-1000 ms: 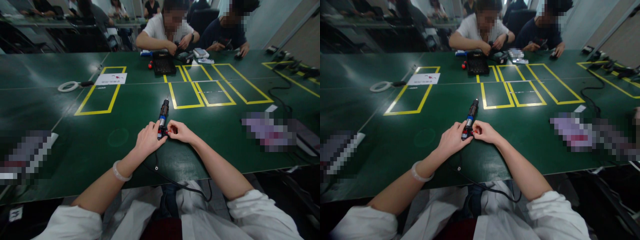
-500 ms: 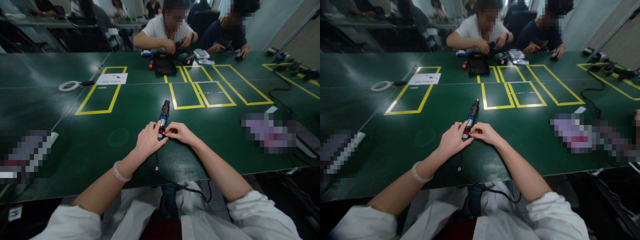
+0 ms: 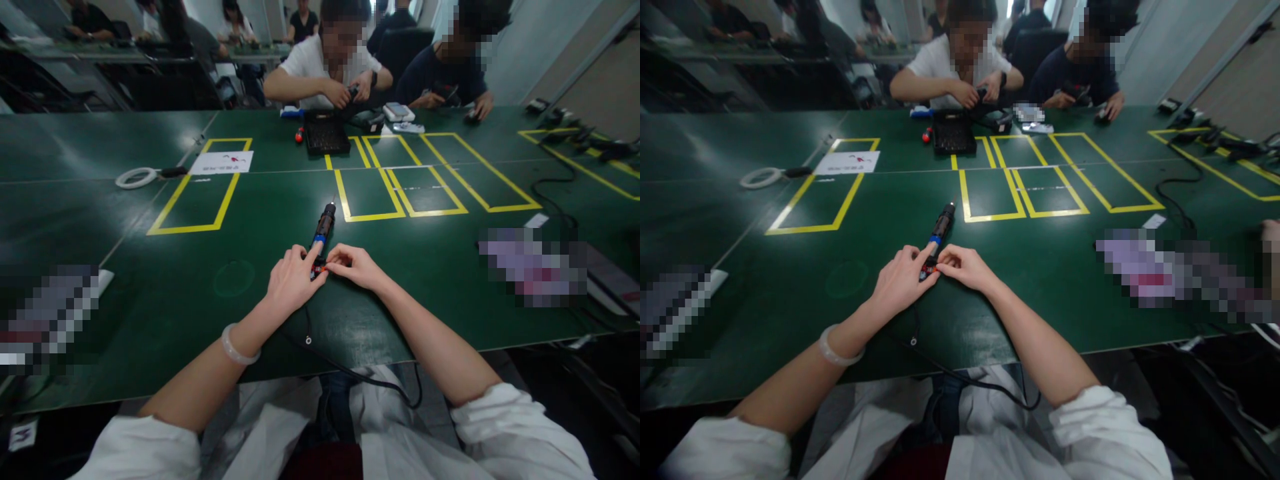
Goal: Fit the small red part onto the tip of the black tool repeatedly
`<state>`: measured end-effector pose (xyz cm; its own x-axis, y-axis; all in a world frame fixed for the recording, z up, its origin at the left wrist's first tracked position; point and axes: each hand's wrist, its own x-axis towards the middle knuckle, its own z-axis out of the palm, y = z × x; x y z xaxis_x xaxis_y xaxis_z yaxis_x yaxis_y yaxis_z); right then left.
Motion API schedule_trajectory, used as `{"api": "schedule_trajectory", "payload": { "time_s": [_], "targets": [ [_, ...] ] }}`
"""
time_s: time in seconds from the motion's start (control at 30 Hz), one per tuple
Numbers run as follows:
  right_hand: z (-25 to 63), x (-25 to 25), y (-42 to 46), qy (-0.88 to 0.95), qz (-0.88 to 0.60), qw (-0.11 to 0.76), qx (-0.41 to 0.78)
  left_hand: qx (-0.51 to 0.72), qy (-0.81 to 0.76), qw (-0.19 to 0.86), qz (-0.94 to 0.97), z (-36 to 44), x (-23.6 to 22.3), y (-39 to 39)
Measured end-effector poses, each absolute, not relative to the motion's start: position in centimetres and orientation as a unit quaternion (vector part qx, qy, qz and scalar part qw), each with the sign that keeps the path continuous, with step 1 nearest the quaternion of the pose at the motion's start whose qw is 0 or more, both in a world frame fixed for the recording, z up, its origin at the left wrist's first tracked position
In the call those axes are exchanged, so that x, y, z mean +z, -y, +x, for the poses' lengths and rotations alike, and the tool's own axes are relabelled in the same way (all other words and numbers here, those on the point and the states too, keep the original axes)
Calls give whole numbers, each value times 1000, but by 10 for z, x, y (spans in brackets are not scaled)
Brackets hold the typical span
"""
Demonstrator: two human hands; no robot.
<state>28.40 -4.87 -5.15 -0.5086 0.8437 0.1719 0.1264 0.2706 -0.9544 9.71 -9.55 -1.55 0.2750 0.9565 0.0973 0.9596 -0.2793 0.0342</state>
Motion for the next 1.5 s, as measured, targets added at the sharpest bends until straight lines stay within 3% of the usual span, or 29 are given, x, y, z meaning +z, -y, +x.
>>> {"api": "schedule_trajectory", "payload": {
  "time_s": [0.27,0.83,1.5],
  "targets": [
    [285,-52,49,728,-354,327,487,-30,640,19,-768,61,-11,77],
    [283,-54,47,728,-357,323,489,-21,852,-14,-523,-142,-10,25],
    [284,-53,47,742,-353,310,478,-77,869,53,-485,-143,-20,31]
  ]
}}
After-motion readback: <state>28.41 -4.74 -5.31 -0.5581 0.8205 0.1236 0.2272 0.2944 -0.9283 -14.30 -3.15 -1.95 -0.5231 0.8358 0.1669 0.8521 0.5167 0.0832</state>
